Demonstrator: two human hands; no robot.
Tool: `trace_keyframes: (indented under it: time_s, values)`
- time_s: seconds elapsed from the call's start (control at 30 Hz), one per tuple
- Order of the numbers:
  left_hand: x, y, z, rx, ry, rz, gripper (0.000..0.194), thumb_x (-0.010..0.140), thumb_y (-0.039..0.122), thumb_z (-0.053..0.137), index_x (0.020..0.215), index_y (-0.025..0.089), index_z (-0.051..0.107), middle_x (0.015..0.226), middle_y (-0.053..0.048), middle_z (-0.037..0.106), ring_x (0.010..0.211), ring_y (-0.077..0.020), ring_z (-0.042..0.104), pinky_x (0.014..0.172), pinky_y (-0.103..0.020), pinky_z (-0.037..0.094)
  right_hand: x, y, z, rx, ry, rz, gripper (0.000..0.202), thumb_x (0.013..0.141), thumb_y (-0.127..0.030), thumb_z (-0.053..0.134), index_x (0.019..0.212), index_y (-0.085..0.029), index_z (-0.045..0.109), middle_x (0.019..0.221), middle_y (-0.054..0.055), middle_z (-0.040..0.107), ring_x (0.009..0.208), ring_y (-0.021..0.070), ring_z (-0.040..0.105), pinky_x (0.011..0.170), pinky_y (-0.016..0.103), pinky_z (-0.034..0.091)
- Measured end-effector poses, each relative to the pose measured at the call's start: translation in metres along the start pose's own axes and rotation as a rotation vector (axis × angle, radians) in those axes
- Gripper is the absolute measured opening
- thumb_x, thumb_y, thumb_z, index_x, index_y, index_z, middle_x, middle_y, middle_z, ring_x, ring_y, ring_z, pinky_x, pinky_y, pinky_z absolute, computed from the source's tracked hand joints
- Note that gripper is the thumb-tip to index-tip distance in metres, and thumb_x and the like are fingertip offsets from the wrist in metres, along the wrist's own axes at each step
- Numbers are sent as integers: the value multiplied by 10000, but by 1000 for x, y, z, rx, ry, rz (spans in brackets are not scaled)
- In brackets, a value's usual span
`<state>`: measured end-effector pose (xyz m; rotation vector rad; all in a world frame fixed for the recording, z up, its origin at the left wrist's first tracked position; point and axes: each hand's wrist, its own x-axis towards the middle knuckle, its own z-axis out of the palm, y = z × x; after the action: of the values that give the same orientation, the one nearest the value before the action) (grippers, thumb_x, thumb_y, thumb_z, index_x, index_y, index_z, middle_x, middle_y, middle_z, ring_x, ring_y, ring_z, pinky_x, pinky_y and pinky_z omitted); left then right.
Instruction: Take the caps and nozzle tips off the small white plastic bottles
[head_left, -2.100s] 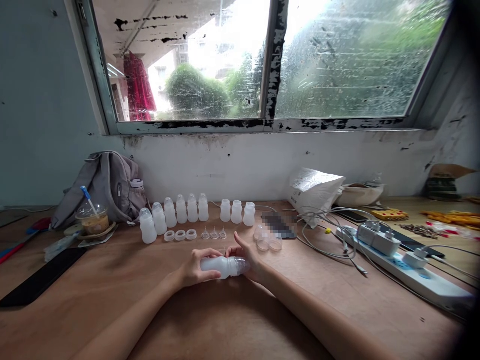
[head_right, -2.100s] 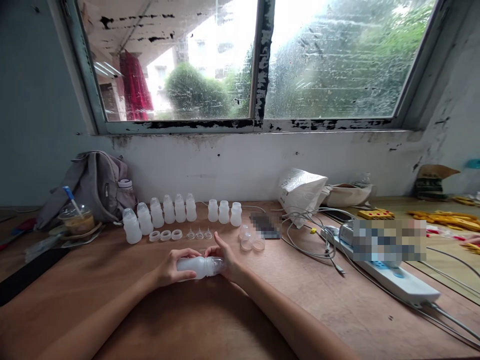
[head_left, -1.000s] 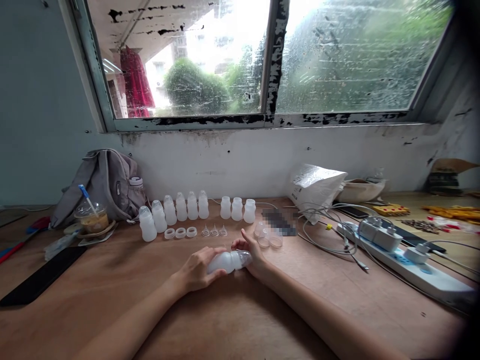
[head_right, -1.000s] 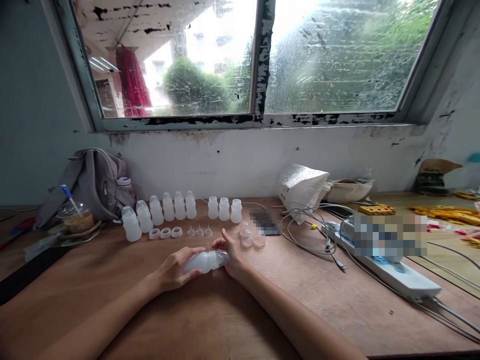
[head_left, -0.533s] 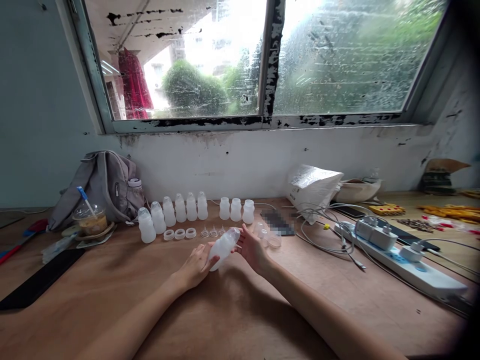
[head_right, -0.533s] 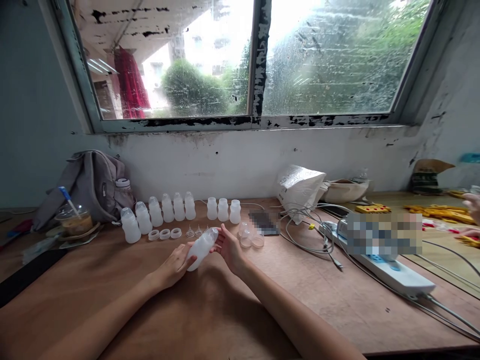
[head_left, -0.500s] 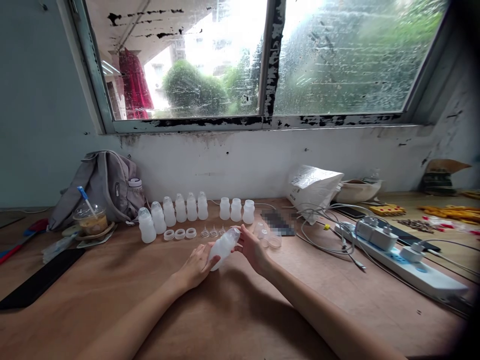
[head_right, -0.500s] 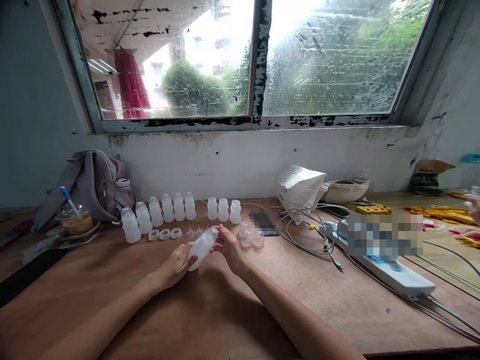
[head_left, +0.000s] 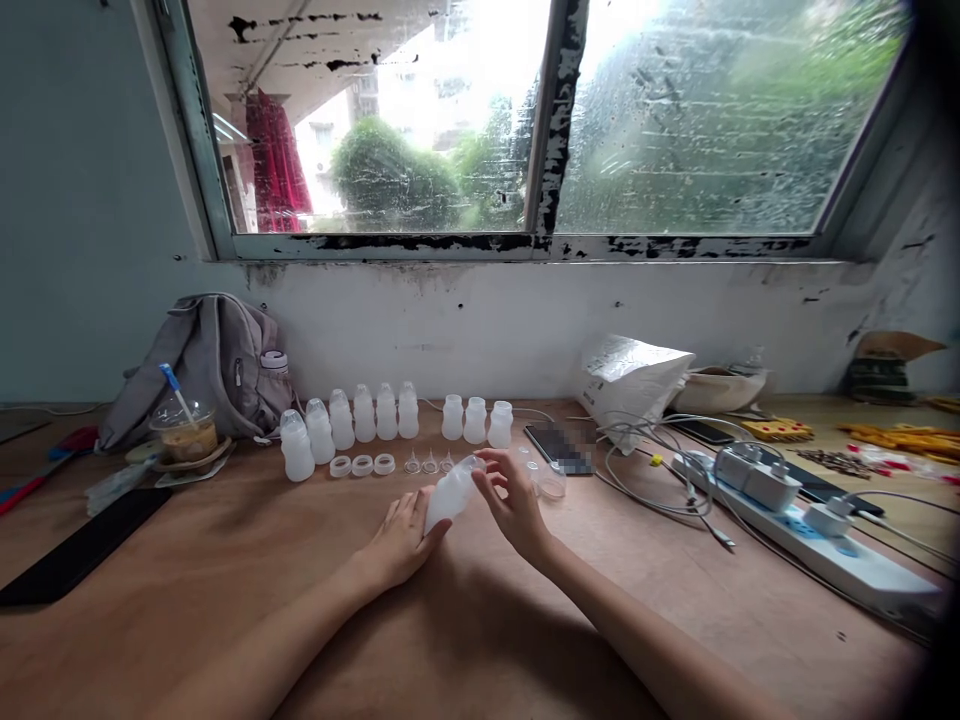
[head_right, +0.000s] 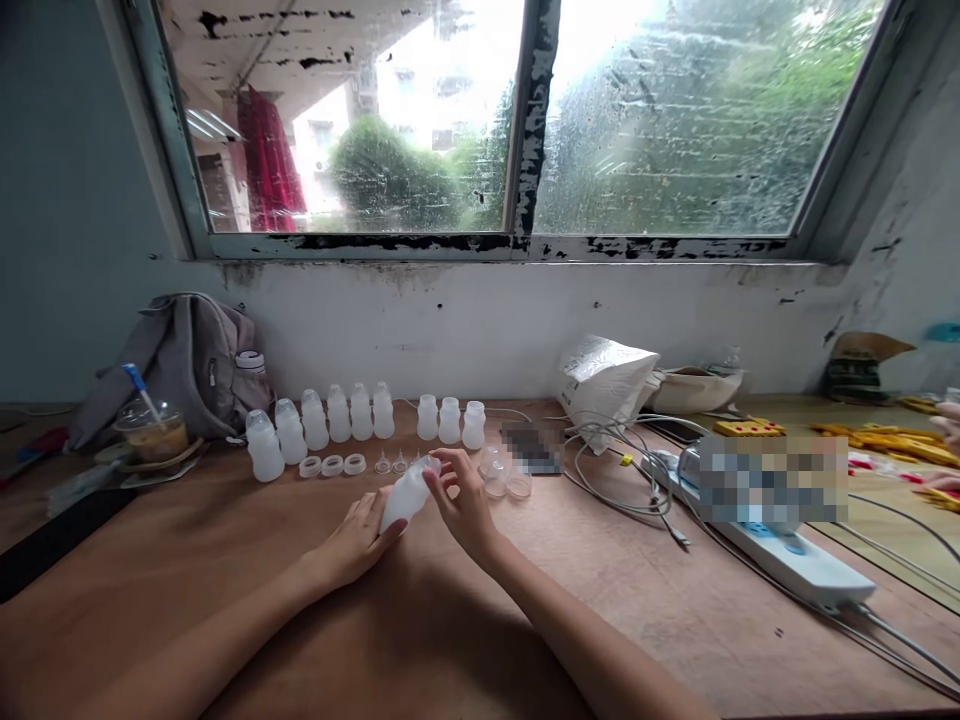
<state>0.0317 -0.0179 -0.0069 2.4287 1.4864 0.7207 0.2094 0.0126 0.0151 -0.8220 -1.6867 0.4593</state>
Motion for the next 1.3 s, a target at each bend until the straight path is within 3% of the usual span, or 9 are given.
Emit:
trace_keyframes:
  time_s: [0.2,0.43,0.57,0.67,0.8,0.97,1.3]
  values:
    - [3,-10,2,107,36,3,469,820,500,302,1173,204,390,1076,-80,511,1009,-237,432,851,-375,341,15,2,6,-138,-17,-97,253,751,-361,543,955,-216,507,860,39,574,669,134,557,609,268,484]
    - [14,-55,-1,332,234,-61,449,826,405,369,1181,133,403,1150,-111,484,1091,-246,380,906,-390,292,103,19,20,-332,80,-145,296,752,-300,544,1025,-198,496,917,50,600,756,159,572,691,282,441]
    - [18,-76,-6,408,276,-161,426,823,381,372,1164,132,433,1145,-119,495,1076,-255,393,899,-392,297,150,44,47,-520,-83,-62,311,753,-204,531,1057,-173,475,1026,72,570,870,167,548,737,270,414]
    - [19,-87,-8,439,259,-216,434,824,382,361,1180,144,429,1163,-119,489,1094,-260,383,899,-396,298,170,64,67,-568,-145,-21,291,739,-169,535,1027,-151,497,1012,97,572,859,183,550,708,274,410]
    - [20,-95,-7,456,223,-259,437,832,392,333,1203,177,416,1220,-108,456,1136,-262,348,923,-432,265,184,86,81,-615,-189,22,286,721,-143,542,1006,-132,511,1005,123,572,892,210,533,700,281,400]
    - [21,-97,-6,452,174,-286,433,830,413,326,1206,217,417,1231,-96,445,1160,-258,326,937,-463,236,192,102,84,-654,-214,72,282,728,-174,547,1005,-137,511,1006,129,573,909,220,523,697,280,392]
    - [21,-94,-5,447,213,-228,384,821,348,375,1158,187,465,1191,-130,467,1142,-276,341,935,-475,232,191,106,86,-651,-258,34,271,739,-178,541,1007,-160,511,995,99,581,899,189,531,717,269,394]
